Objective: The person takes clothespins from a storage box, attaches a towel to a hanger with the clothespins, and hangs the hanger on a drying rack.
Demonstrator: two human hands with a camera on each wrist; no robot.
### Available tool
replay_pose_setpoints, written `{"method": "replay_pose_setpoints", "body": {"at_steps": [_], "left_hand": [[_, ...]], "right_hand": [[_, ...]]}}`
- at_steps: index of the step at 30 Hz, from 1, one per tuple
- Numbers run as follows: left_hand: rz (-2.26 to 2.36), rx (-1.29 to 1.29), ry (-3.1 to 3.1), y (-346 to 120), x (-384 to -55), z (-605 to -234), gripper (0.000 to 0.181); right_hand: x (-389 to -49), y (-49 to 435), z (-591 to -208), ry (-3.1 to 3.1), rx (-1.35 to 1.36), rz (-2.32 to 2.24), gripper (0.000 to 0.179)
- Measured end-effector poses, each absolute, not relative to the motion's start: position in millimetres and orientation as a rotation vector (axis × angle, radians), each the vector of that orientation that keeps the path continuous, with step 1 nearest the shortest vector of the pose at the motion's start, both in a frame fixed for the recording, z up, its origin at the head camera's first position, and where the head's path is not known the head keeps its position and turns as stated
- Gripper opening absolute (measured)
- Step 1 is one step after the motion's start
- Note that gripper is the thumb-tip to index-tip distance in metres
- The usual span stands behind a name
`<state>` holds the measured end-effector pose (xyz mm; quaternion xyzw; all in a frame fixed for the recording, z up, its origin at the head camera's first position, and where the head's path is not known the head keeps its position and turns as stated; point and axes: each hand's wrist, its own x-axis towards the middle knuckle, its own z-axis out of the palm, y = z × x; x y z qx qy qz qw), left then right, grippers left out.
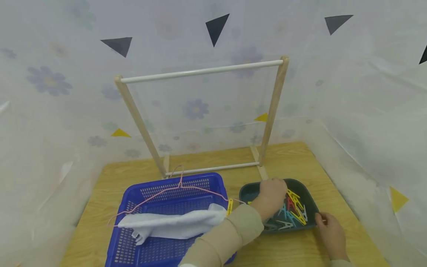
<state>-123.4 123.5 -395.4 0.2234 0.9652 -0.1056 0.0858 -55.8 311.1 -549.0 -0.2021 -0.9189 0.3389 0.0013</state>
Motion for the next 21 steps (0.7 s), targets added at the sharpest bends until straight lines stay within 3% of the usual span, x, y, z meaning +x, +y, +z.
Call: {"method": "replay_pose_setpoints", "body": {"at_steps": [21], "left_hand": [[-0.226,0.694,2.928,86,-115,-346,0.027]], "right_hand": [[-57,307,-549,-2.847,-0.764,1.175,0.053]]}}
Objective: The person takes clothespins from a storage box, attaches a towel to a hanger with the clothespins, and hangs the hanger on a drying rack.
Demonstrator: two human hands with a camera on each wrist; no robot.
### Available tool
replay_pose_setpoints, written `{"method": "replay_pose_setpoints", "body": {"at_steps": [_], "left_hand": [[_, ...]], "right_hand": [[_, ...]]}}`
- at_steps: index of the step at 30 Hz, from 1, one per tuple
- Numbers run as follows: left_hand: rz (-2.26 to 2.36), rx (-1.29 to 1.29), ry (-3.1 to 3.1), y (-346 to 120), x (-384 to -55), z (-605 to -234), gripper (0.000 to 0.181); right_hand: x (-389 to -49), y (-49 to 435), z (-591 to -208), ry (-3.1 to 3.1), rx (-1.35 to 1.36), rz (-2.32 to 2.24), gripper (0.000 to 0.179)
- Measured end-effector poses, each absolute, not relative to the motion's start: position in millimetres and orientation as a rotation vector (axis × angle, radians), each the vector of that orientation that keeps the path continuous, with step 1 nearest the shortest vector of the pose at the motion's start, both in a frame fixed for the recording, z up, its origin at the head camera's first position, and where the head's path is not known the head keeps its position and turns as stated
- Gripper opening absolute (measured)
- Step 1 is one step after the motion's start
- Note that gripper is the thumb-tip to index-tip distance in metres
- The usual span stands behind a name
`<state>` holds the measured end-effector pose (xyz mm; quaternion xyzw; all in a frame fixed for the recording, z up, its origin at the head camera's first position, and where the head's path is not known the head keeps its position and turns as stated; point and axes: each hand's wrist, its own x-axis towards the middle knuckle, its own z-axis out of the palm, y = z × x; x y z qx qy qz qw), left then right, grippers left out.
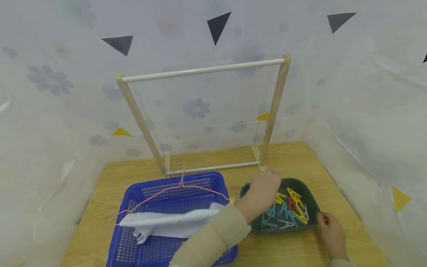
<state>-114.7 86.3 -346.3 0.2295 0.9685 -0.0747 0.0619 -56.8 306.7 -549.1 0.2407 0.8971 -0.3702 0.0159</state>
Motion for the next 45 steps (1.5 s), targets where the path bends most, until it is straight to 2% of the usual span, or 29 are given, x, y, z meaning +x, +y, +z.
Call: {"method": "replay_pose_setpoints", "body": {"at_steps": [5,11,22,45], "left_hand": [[-0.184,0.7,2.914,79,-113,-342,0.027],[-0.18,0.735,3.008,64,-113,-340,0.037],[-0.07,0.689,3.031,40,-117,-343,0.02],[0.086,0.609,3.053,10,-118,-348,0.022]], "right_hand": [[-57,306,-549,2.784,0.762,-1.142,0.053],[-56,304,-548,2.792,0.78,-1.146,0.053],[-55,306,-548,2.778,0.769,-1.142,0.057],[-58,302,-543,2.766,0.82,-1.147,0.052]]}}
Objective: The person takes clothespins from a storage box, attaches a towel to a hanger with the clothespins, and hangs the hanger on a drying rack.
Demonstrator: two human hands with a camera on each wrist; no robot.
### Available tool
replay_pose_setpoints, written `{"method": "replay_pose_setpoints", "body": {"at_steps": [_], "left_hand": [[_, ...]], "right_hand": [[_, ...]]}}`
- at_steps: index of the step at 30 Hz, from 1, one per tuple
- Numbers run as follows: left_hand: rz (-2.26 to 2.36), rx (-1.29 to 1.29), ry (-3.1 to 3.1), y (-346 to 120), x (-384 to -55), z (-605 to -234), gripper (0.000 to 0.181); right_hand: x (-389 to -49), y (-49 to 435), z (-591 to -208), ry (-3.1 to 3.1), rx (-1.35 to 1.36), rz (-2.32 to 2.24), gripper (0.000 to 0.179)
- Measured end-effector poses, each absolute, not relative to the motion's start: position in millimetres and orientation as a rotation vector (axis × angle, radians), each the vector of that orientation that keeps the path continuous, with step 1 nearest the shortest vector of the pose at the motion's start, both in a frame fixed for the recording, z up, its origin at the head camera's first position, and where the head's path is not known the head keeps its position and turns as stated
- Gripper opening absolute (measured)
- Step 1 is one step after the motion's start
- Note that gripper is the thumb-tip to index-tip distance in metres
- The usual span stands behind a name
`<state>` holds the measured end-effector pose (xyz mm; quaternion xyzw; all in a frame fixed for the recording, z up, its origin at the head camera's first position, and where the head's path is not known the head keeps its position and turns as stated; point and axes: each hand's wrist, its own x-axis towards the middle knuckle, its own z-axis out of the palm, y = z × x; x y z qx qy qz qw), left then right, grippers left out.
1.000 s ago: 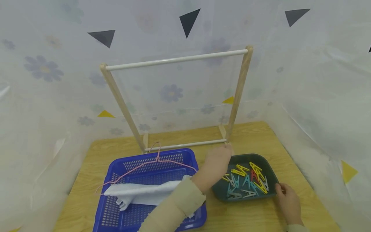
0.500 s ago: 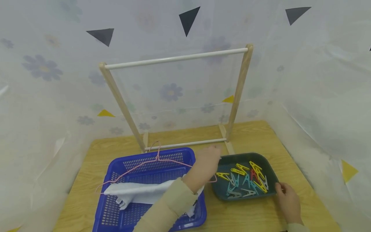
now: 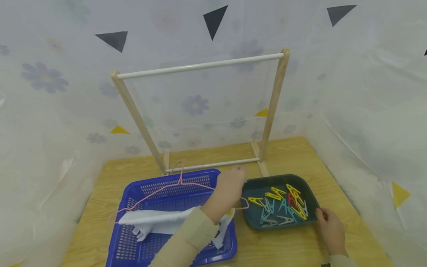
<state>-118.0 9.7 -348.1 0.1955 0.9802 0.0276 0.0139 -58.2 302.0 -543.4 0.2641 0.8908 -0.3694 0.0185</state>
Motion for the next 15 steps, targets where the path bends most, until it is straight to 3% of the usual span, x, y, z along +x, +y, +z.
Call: {"method": "replay_pose_setpoints", "body": {"at_steps": [15], "left_hand": [[0.101,0.557,3.083,-12,-118,-352,0.025]], "right_hand": [[-57,303,-545,2.793,0.779,-1.163,0.052]]}}
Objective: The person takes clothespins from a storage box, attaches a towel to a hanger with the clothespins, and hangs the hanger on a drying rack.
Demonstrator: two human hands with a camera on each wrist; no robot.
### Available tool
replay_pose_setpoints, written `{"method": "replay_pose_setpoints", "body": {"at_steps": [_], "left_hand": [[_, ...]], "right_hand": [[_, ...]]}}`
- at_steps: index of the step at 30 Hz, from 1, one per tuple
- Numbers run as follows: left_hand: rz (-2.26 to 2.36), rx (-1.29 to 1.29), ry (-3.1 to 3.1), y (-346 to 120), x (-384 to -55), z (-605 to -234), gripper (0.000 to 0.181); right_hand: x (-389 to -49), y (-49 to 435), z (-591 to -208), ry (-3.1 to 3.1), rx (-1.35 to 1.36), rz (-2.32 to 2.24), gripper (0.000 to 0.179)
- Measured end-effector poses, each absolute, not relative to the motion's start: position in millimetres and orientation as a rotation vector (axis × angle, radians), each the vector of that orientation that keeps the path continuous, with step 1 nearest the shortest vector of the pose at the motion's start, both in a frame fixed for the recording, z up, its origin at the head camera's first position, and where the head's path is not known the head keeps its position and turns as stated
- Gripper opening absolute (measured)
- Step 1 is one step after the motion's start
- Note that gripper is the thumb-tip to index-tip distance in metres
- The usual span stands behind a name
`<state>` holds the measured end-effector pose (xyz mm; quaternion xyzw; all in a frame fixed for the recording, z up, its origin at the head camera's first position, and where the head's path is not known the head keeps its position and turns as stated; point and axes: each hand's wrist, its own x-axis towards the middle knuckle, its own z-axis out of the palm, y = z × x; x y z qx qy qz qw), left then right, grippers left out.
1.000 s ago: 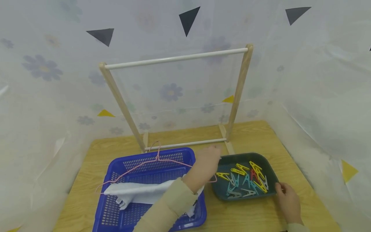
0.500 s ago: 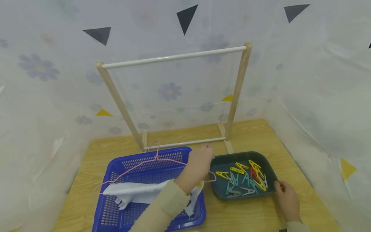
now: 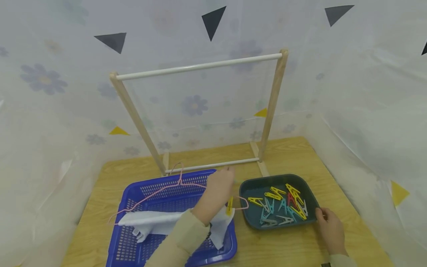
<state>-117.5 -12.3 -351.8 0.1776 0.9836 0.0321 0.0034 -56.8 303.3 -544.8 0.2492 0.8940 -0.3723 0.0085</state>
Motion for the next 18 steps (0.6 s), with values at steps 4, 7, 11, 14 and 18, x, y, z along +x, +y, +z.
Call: {"method": "replay_pose_setpoints", "body": {"at_steps": [4,7,11,14,18], "left_hand": [[0.109,0.526,3.07,-17,-117,-351,0.03],[0.101,0.507,3.058,-21,-116,-351,0.032],[0.092,0.499,3.069,-28,-114,-353,0.031],[0.104,0.488,3.085,-32,-112,-354,0.029],[0.122,0.459,3.086,-38,-110,-353,0.028]], "right_hand": [[-56,304,-545,2.799,0.763,-1.167,0.052],[-56,304,-545,2.795,0.756,-1.162,0.052],[-56,304,-545,2.784,0.764,-1.153,0.053],[-57,304,-545,2.779,0.774,-1.151,0.052],[-58,304,-546,2.773,0.78,-1.151,0.053]]}}
